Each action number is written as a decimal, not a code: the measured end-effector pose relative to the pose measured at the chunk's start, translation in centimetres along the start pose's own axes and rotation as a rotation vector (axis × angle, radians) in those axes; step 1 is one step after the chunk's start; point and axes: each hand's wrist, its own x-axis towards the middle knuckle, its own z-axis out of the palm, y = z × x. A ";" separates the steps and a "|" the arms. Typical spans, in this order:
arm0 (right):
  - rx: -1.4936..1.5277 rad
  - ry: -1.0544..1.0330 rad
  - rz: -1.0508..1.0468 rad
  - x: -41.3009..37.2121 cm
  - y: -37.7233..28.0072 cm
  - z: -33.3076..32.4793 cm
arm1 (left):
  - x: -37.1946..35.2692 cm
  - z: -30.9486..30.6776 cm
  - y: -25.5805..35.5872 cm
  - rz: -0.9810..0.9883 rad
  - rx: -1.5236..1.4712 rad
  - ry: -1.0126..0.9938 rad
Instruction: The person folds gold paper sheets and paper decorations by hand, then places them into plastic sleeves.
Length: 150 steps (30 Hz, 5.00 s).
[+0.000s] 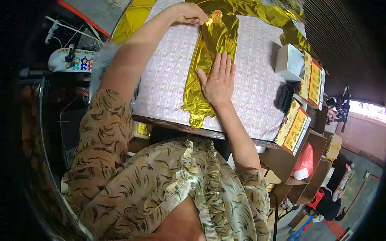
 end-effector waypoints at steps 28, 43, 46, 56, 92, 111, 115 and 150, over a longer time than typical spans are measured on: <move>0.076 0.010 0.045 0.0 0.3 -0.4 | -3.6 6.2 4.6 0.133 -0.197 0.153; 0.090 0.016 0.051 0.0 0.4 -0.3 | -2.7 5.9 3.7 0.201 -0.253 0.059; 0.069 0.010 0.045 0.0 0.3 -0.3 | -3.3 5.5 3.0 0.358 -0.196 0.040; 0.000 -0.016 0.028 0.1 0.1 -0.6 | -4.2 7.0 2.9 0.512 0.576 0.566; 0.263 -0.380 -0.633 -4.1 -0.1 -4.6 | -0.6 14.7 0.3 0.986 0.572 0.439; -0.019 -0.065 -0.415 3.3 9.8 -3.7 | -1.8 14.5 1.6 0.913 0.641 0.421; -0.056 -0.081 -0.432 3.2 10.1 -3.6 | -2.0 13.0 4.3 0.673 0.755 0.266; 0.752 -0.099 0.010 4.2 12.1 -1.1 | -16.8 14.8 -1.3 0.213 0.513 0.255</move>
